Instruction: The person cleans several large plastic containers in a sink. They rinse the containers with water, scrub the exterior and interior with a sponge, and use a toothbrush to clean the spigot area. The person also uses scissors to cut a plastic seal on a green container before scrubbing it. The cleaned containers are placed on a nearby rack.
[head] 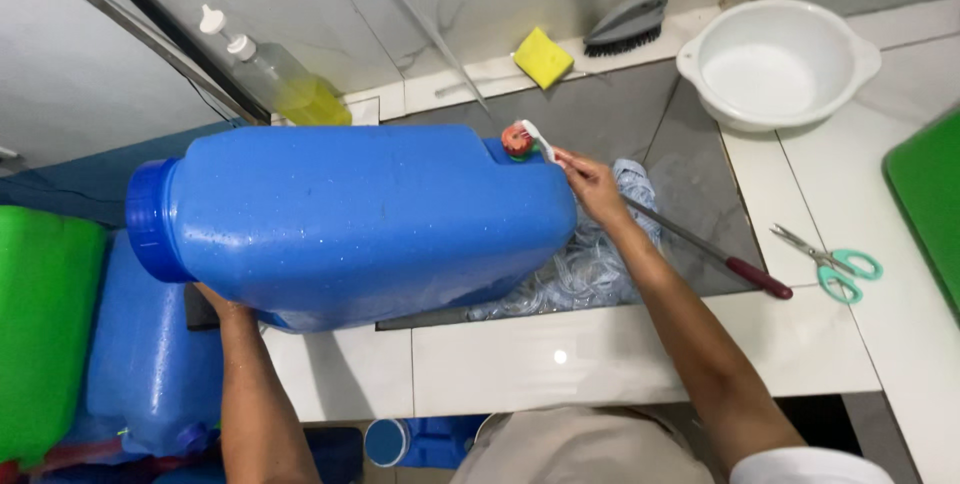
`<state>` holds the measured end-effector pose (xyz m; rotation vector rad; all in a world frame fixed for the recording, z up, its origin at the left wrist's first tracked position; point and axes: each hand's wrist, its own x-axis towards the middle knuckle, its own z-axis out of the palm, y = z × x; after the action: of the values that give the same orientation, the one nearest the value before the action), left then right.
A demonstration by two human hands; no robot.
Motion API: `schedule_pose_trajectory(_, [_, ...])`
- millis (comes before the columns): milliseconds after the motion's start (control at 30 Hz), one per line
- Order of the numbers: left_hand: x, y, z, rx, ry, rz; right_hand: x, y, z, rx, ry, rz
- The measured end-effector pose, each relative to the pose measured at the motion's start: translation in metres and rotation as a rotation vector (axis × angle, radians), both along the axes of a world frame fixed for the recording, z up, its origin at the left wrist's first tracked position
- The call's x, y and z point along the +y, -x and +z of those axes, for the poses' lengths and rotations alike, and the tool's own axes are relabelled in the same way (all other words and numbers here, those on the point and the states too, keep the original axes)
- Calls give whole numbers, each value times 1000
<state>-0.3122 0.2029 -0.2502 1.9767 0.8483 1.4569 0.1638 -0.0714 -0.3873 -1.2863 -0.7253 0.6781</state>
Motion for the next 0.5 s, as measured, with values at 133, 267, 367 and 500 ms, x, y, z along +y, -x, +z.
schedule_pose_trajectory(133, [-2,0,0,-39,0,12,-11,-3,20,-317,-31,-56])
schedule_pose_trajectory(267, [-4,-2,-1,-16,0,57,-39,-31,62,-1198,3,-25])
schedule_pose_trajectory(367, [-7,-3,-2,47,-101,51,-61,-45,90,-1329,264,-98])
schedule_pose_trajectory(500, [-10,-7,-2,20,-175,29,-65,-40,126,-1536,235,-150])
